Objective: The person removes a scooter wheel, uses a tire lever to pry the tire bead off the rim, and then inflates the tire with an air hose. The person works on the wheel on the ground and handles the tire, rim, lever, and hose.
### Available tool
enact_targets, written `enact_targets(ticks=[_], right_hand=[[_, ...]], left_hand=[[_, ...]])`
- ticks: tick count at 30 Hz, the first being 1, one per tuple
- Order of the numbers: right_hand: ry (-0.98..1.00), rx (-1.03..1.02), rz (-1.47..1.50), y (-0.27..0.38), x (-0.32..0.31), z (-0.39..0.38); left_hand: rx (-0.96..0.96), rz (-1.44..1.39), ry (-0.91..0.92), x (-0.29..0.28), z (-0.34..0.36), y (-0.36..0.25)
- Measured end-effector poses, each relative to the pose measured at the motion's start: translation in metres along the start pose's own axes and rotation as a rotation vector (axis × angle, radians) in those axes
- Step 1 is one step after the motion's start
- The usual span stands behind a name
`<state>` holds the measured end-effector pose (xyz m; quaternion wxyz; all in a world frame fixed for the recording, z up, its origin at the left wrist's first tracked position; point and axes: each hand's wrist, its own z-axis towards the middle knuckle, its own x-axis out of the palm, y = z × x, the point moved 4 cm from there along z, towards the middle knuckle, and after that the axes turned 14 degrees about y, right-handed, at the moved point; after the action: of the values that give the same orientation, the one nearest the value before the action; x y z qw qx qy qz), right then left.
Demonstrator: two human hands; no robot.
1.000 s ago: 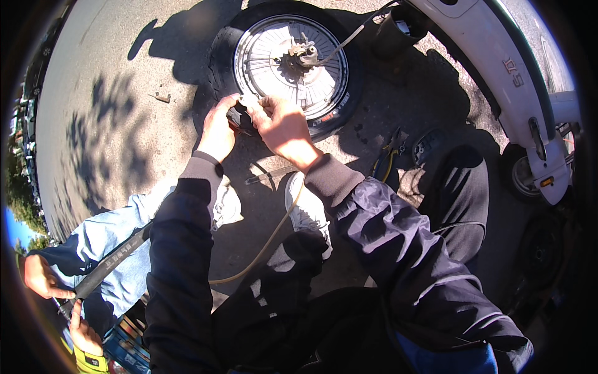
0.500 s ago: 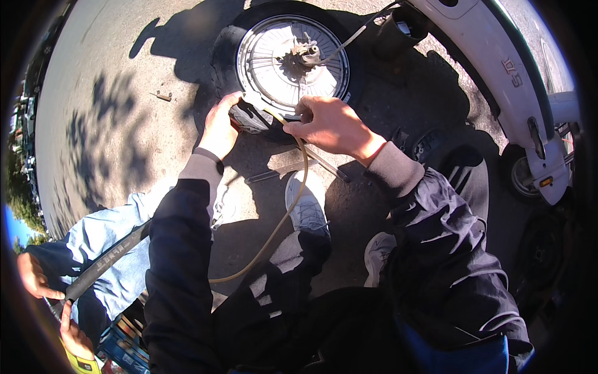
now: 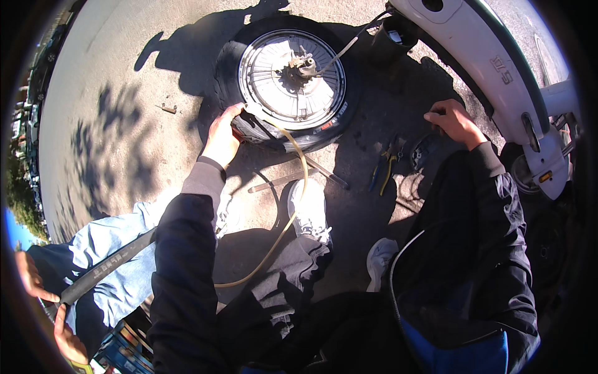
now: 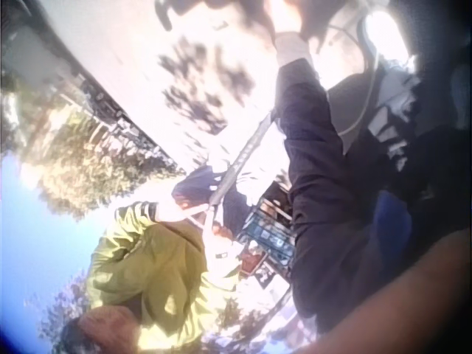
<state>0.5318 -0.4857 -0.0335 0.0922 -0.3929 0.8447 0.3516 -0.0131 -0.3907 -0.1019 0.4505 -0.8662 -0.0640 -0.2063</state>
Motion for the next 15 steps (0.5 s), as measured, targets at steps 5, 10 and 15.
enact_targets(ticks=[5,10,15], right_hand=[[-0.216,-0.209,0.175,-0.004,-0.01,0.002],[-0.051,-0.098,0.111,0.007,0.003,0.004],[-0.08,-0.137,0.113,0.01,0.002,0.003]], left_hand=[[0.008,0.029,-0.034,0.004,0.008,-0.02],[-0.08,0.513,0.011,0.007,0.026,-0.073],[-0.113,0.581,-0.217,0.003,0.03,-0.066]])
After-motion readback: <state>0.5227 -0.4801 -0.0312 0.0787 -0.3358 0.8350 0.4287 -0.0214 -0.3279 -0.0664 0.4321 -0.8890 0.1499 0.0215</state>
